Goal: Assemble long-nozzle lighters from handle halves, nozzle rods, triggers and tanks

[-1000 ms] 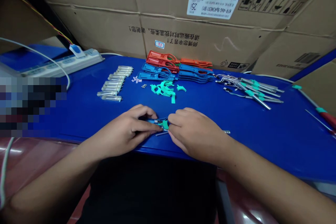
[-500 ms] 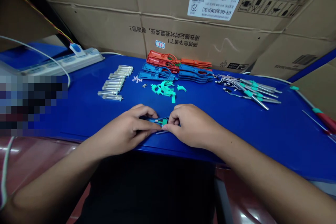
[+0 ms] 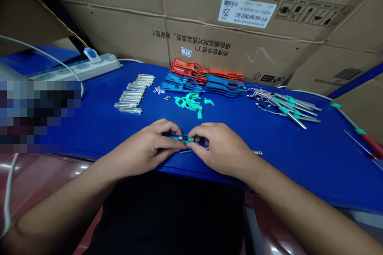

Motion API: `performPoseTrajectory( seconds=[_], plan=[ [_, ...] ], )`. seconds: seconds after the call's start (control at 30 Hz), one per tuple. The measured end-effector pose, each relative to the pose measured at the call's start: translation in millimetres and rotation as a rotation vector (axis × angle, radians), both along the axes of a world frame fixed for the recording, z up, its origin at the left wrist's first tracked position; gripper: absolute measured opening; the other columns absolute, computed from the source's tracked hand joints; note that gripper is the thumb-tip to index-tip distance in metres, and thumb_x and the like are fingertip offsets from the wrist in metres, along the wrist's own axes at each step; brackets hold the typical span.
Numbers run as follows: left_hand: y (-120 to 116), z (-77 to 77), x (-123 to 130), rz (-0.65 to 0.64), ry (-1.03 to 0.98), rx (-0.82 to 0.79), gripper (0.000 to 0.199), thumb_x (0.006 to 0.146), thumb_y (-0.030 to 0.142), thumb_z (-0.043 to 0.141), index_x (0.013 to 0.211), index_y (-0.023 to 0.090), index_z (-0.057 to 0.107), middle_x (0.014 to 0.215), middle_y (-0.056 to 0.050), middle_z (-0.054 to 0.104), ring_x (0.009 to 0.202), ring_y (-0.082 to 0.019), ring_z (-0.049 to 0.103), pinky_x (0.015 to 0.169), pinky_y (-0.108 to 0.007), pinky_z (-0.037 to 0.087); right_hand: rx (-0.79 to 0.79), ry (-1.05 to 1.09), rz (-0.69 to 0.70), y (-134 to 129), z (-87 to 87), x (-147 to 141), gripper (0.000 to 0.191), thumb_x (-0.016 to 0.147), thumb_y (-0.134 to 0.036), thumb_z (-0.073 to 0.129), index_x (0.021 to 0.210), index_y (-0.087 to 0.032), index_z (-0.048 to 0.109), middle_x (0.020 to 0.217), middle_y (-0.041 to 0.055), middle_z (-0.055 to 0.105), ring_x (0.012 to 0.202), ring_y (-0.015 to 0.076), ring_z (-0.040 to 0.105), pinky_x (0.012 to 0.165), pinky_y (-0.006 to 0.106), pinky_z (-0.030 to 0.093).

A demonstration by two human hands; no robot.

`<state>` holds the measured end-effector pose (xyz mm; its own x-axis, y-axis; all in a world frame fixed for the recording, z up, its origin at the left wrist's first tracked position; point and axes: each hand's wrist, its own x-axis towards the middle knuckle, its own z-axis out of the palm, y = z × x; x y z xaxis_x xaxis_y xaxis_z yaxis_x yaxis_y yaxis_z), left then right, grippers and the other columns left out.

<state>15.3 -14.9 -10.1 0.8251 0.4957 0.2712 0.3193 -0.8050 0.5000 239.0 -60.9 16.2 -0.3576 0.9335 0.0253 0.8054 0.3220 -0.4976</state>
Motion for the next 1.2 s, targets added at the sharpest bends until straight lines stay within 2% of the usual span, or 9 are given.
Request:
performPoseTrajectory(
  seconds=[0.2,0.53,0.83,1.07,1.2],
  plan=[
    [0,-0.2,1,0.0,0.011,0.015,0.026,0.095,0.021,0.056,0.111,0.029,0.075,0.107,-0.007,0.063,0.1,-0.019,0.056,0.089,-0.035,0.048,-0.097,0.169,-0.109,4,6.5,8,0.017,0.086,-0.036,0.066,0.094,-0.025,0.077,0.09,0.0009,0.073,0.075,0.0147,0.064,0.068,0.027,0.048],
    [0,0.2,-1,-0.005,0.014,-0.01,0.028,0.096,0.02,0.053,0.113,0.028,0.074,0.108,-0.007,0.06,0.101,-0.019,0.054,0.088,-0.034,0.048,-0.315,0.22,-0.089,15,3.6,17,0.025,0.085,-0.041,0.065,0.095,-0.023,0.079,0.09,0.0021,0.073,0.078,0.0158,0.065,0.073,0.029,0.048],
    [-2,2.1,-1,-0.005,0.027,0.022,0.028,0.097,0.021,0.052,0.112,0.029,0.075,0.109,-0.008,0.059,0.101,-0.02,0.053,0.086,-0.035,0.048,-0.396,0.25,0.031,22,3.4,26,0.03,0.086,-0.045,0.066,0.101,-0.022,0.079,0.09,0.0022,0.07,0.079,0.0144,0.063,0.077,0.029,0.048],
    [-2,0.7,1,-0.013,0.046,-0.005,0.029,0.098,0.021,0.049,0.115,0.026,0.072,0.11,-0.009,0.055,0.104,-0.021,0.05,0.089,-0.035,0.046,-0.373,0.21,0.047,23,4.3,22,0.026,0.086,-0.04,0.066,0.1,-0.023,0.08,0.084,0.0012,0.065,0.073,0.0129,0.06,0.071,0.028,0.047],
    [-1,0.8,2,-0.024,0.049,-0.027,0.03,0.099,0.021,0.047,0.116,0.028,0.071,0.109,-0.008,0.054,0.104,-0.021,0.049,0.089,-0.035,0.047,-0.303,0.163,0.013,20,4.7,19,0.021,0.086,-0.037,0.066,0.096,-0.025,0.081,0.08,0.0,0.062,0.07,0.0123,0.058,0.067,0.027,0.045]
  ],
)
